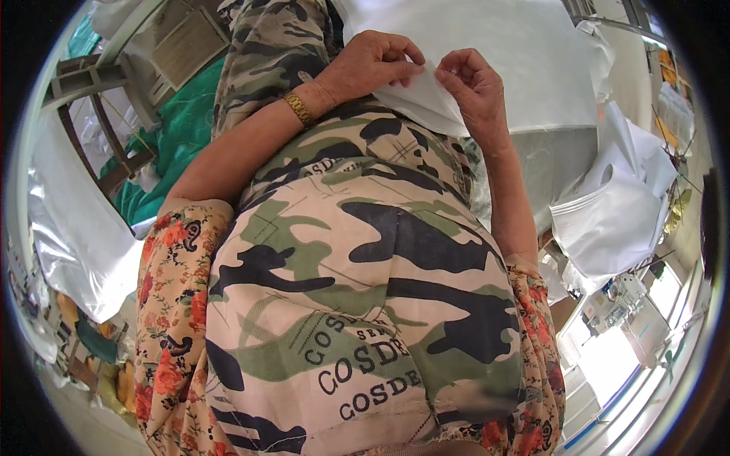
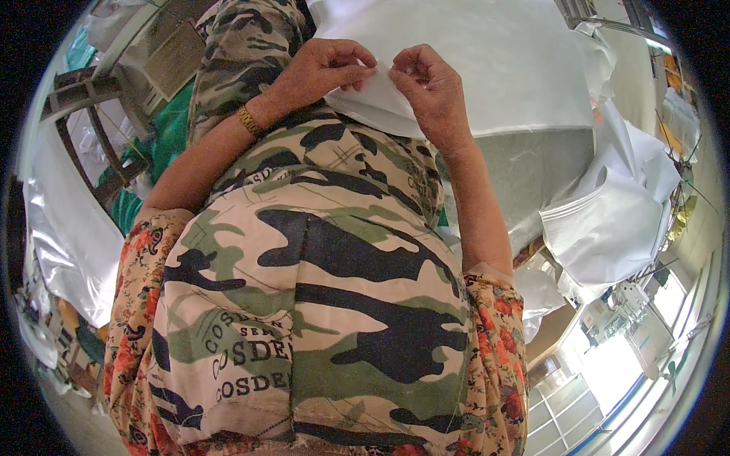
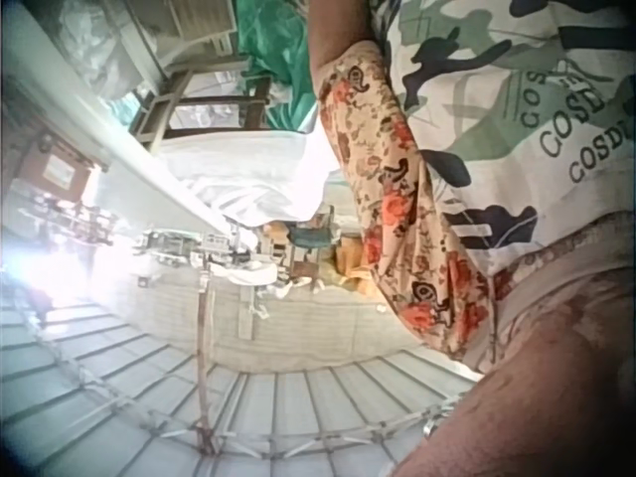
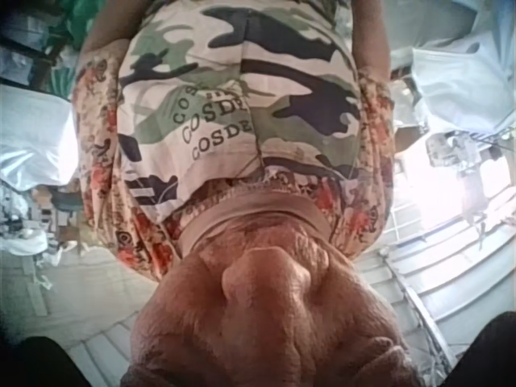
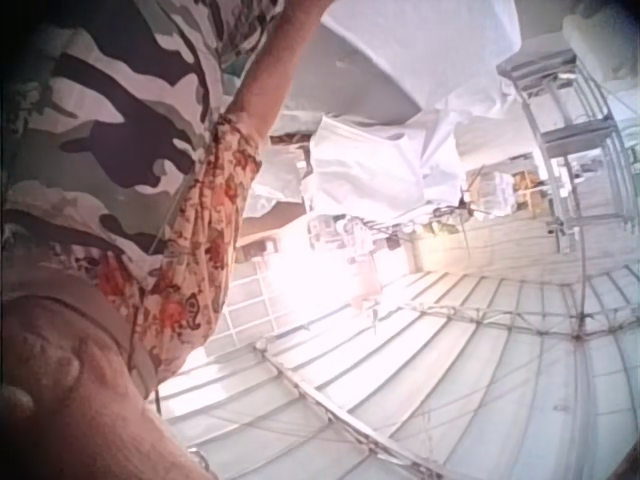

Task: Folding and aligning large white plastic sheets at an industrial workbench.

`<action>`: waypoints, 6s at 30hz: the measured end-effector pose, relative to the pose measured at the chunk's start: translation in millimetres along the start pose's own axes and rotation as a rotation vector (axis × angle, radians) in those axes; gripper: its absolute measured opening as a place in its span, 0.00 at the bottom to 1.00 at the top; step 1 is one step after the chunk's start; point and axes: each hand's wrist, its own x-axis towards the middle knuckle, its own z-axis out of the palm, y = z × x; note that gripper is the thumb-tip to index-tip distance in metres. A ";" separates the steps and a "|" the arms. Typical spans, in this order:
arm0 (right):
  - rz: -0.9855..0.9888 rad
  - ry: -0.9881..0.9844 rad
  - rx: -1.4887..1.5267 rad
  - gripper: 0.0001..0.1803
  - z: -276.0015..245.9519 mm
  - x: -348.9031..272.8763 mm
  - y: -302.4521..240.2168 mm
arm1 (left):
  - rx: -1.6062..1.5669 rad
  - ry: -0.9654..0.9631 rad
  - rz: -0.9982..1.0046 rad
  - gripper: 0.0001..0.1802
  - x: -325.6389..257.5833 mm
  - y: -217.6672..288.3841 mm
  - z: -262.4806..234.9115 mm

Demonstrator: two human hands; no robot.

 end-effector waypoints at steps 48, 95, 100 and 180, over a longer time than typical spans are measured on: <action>0.248 0.337 -0.781 0.12 -40.8 -82.0 33.9 | 0.469 0.074 0.537 0.07 -13.7 15.2 20.4; 0.234 0.390 -0.855 0.12 -163.1 -160.9 117.3 | 0.178 0.191 0.300 0.07 -17.7 9.9 10.1; 0.423 0.262 -0.265 0.12 -182.9 -164.3 127.7 | 0.238 0.079 0.277 0.06 -13.6 15.7 7.2; 0.166 -0.300 -0.452 0.14 -33.5 -23.5 -24.7 | 0.395 0.041 0.275 0.11 -11.4 4.7 5.1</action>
